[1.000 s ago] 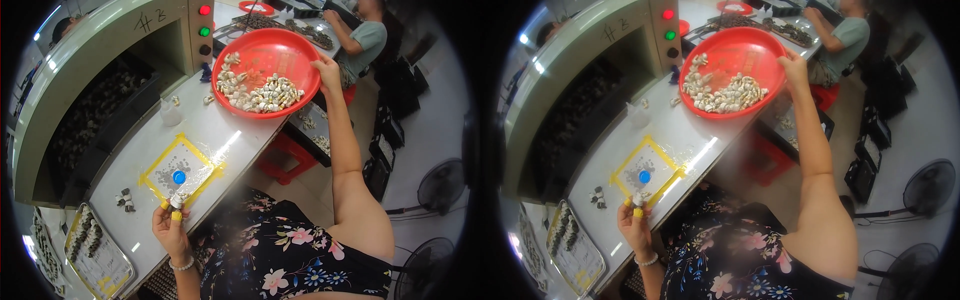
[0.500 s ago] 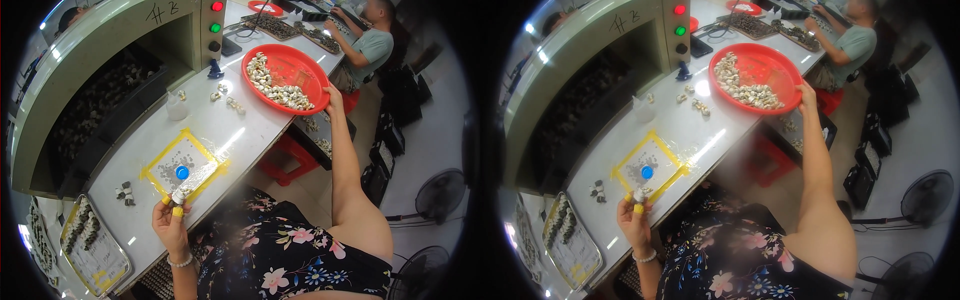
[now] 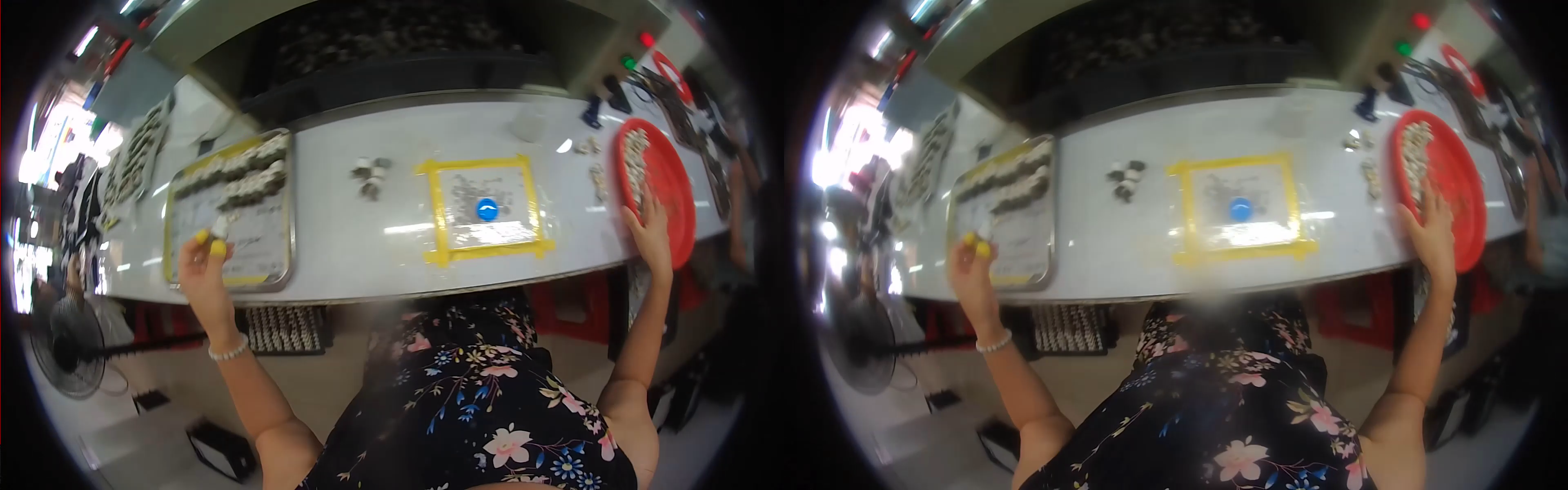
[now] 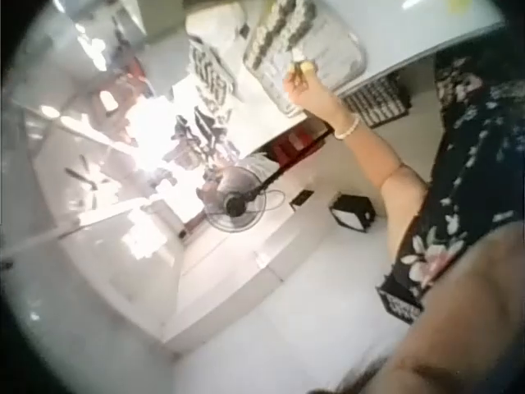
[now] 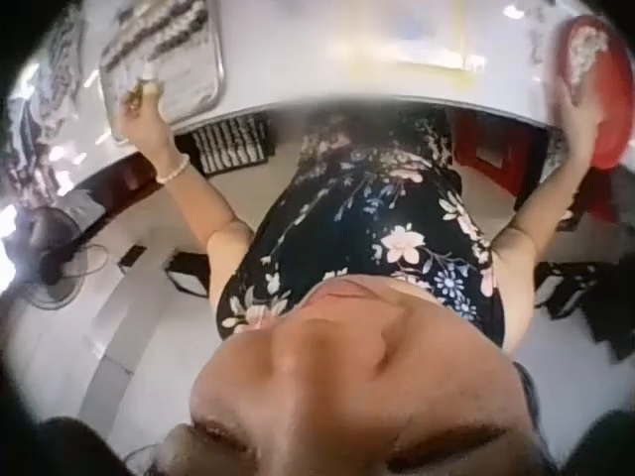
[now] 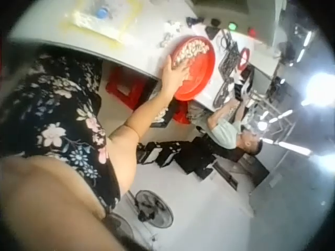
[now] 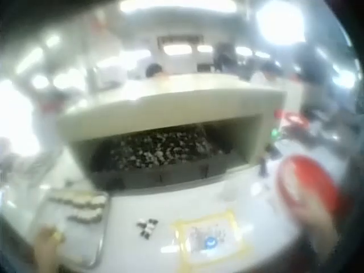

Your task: The person assembles plastic components onto a base plate by hand, taking the components from a tray and a container and attaching them to the base plate.

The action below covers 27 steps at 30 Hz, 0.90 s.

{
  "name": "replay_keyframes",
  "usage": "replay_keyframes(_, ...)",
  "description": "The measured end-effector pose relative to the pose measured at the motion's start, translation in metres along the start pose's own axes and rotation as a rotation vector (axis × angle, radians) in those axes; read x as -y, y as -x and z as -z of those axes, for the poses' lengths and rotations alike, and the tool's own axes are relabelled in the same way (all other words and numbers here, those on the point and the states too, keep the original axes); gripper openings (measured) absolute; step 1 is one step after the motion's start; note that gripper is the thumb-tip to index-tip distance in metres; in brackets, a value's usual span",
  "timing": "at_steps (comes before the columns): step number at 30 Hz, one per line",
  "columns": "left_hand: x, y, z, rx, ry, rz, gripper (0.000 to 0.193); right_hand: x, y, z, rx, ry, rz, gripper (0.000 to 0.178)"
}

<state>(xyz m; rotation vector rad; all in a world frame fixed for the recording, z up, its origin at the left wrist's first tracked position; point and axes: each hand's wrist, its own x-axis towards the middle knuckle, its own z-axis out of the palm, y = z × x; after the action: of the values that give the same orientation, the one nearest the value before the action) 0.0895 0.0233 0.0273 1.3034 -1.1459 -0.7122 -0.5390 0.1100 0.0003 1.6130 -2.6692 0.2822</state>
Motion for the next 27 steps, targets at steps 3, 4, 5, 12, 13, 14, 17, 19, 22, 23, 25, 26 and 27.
replay_keyframes(3, 0.013, -0.018, 0.029, -0.098, -0.038, 0.035, 0.022, 0.012, -0.006, -0.001, 0.042, 0.070, -0.045, 0.071)
replay_keyframes(4, 0.017, -0.024, 0.033, -0.133, -0.108, 0.064, 0.021, 0.021, -0.006, 0.004, 0.045, 0.058, -0.021, 0.071)
replay_keyframes(5, 0.022, -0.030, 0.036, -0.164, -0.175, 0.094, 0.021, 0.032, -0.005, 0.010, 0.072, 0.082, -0.079, 0.071)
replay_keyframes(12, 0.058, -0.084, 0.050, -0.112, -0.440, 0.029, 0.023, 0.013, -0.008, -0.004, 0.018, 0.113, -0.190, 0.069)
replay_keyframes(13, 0.057, -0.087, 0.047, -0.104, -0.571, -0.014, 0.023, 0.010, -0.009, -0.005, 0.003, 0.072, -0.152, 0.068)
replay_keyframes(14, 0.056, -0.089, 0.044, -0.096, -0.702, -0.058, 0.022, 0.011, -0.008, -0.006, 0.006, 0.072, -0.156, 0.068)
replay_keyframes(17, 0.058, -0.090, 0.037, -0.025, -0.703, -0.028, 0.021, 0.016, -0.007, -0.001, 0.019, 0.044, -0.147, 0.065)
replay_keyframes(19, 0.059, -0.090, 0.038, -0.003, -0.716, -0.048, 0.022, 0.014, -0.006, -0.004, -0.032, 0.089, -0.089, 0.064)
replay_keyframes(22, 0.067, -0.095, 0.035, 0.053, -0.767, -0.086, 0.024, 0.008, -0.009, -0.003, -0.047, 0.104, -0.036, 0.055)
replay_keyframes(23, 0.070, -0.097, 0.034, 0.072, -0.813, -0.108, 0.026, 0.005, -0.012, -0.005, -0.044, 0.122, -0.055, 0.055)
replay_keyframes(25, 0.069, -0.096, 0.037, 0.105, -0.847, -0.134, 0.026, -0.010, -0.022, -0.010, -0.088, -0.161, -0.001, 0.046)
replay_keyframes(26, 0.070, -0.094, 0.041, 0.114, -0.893, -0.159, 0.027, -0.012, -0.026, -0.012, -0.093, -0.156, -0.013, 0.043)
replay_keyframes(27, 0.071, -0.094, 0.048, 0.123, -0.897, -0.132, 0.030, -0.011, -0.030, -0.014, -0.098, -0.154, -0.024, 0.040)
